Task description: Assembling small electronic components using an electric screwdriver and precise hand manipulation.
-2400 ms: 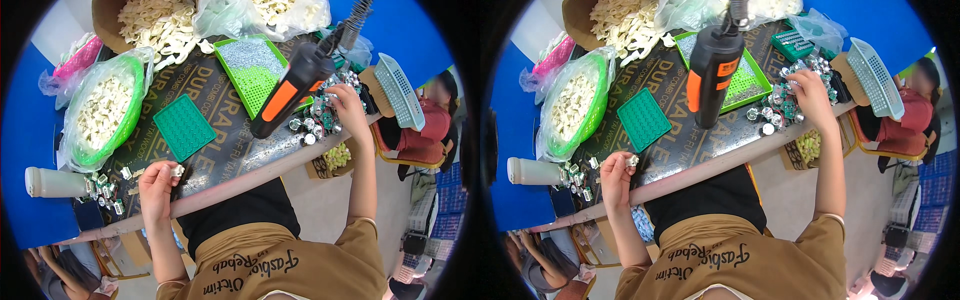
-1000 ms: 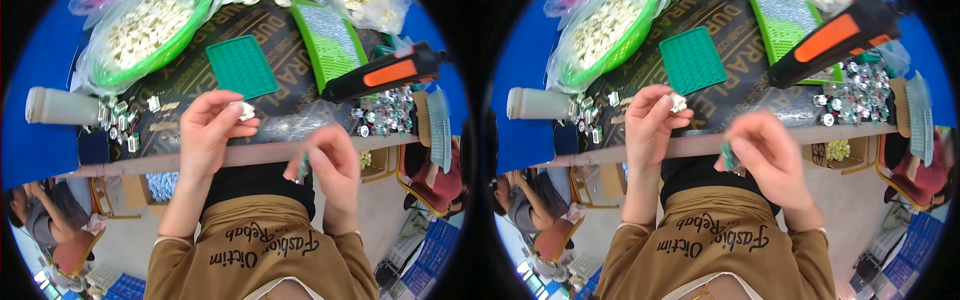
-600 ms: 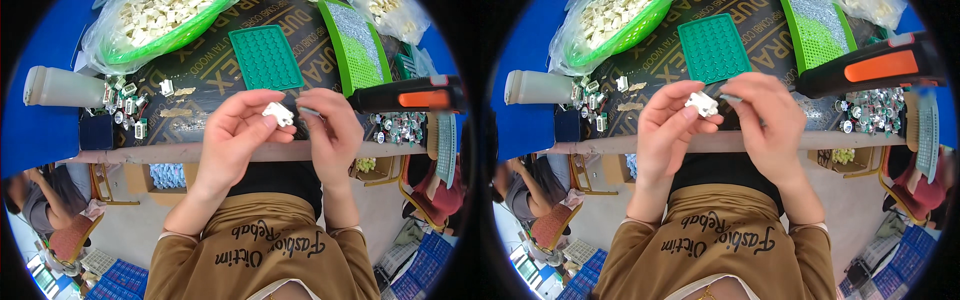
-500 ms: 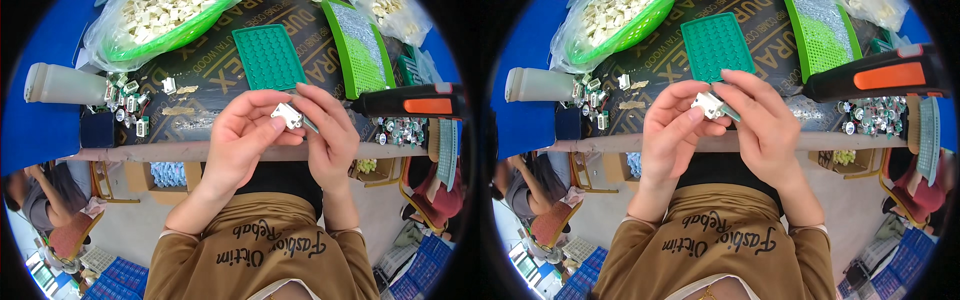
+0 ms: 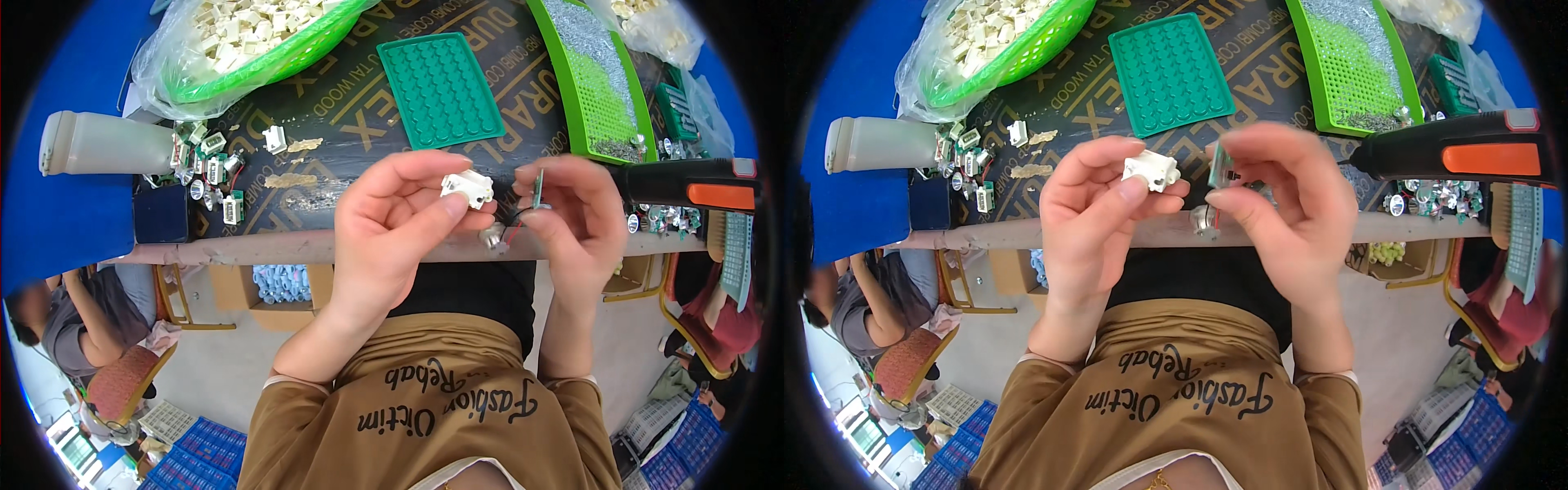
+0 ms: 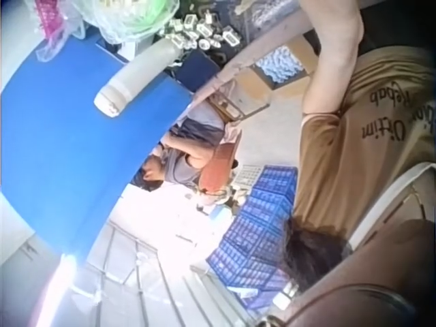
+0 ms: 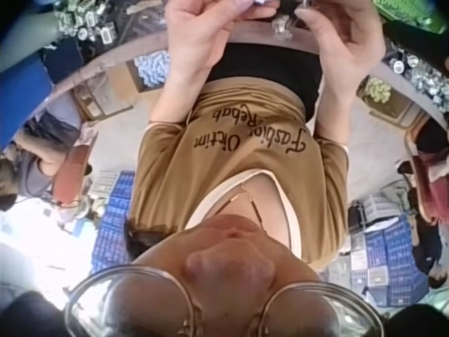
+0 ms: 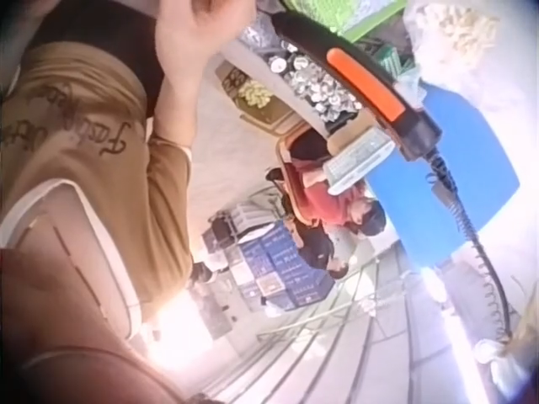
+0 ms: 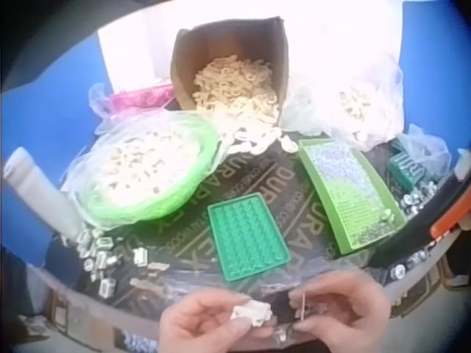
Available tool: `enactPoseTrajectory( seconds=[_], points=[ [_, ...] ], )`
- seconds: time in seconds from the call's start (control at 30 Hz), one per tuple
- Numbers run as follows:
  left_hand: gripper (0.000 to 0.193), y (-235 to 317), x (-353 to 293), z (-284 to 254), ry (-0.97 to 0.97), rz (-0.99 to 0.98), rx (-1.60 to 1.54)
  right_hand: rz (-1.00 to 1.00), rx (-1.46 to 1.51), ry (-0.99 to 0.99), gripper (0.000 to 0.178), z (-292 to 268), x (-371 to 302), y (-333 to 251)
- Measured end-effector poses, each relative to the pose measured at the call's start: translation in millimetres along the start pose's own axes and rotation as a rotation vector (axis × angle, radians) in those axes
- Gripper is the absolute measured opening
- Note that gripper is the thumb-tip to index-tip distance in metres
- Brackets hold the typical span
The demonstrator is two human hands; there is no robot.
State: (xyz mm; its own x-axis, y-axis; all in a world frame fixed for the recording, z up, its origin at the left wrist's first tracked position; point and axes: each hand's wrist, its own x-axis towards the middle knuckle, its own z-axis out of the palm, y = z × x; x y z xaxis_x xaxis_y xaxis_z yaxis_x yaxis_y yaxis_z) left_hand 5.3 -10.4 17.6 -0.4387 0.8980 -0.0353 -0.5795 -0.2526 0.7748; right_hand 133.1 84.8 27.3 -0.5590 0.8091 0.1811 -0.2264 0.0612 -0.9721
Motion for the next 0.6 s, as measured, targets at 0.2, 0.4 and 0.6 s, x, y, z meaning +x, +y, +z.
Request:
enactPoseTrajectory(
  seconds=[0.2, 0.4, 0.6],
  points=[
    [0.029, 1.1, -6.2, 5.8, 0.011, 0.033, 0.094, -0.412, -0.62, -0.089, 0.028, 8.3, 0.1, -10.9],
    [0.025, 0.7, -7.2, 5.8, 0.016, 0.141, 0.202, -0.509, -0.771, -0.084, 0.027, 13.6, 4.5, -14.6],
    [0.027, 0.1, -6.1, 3.6, -0.034, 0.241, 0.361, -0.494, -0.791, -0.108, 0.03, 13.4, 4.3, -17.9]
  ],
)
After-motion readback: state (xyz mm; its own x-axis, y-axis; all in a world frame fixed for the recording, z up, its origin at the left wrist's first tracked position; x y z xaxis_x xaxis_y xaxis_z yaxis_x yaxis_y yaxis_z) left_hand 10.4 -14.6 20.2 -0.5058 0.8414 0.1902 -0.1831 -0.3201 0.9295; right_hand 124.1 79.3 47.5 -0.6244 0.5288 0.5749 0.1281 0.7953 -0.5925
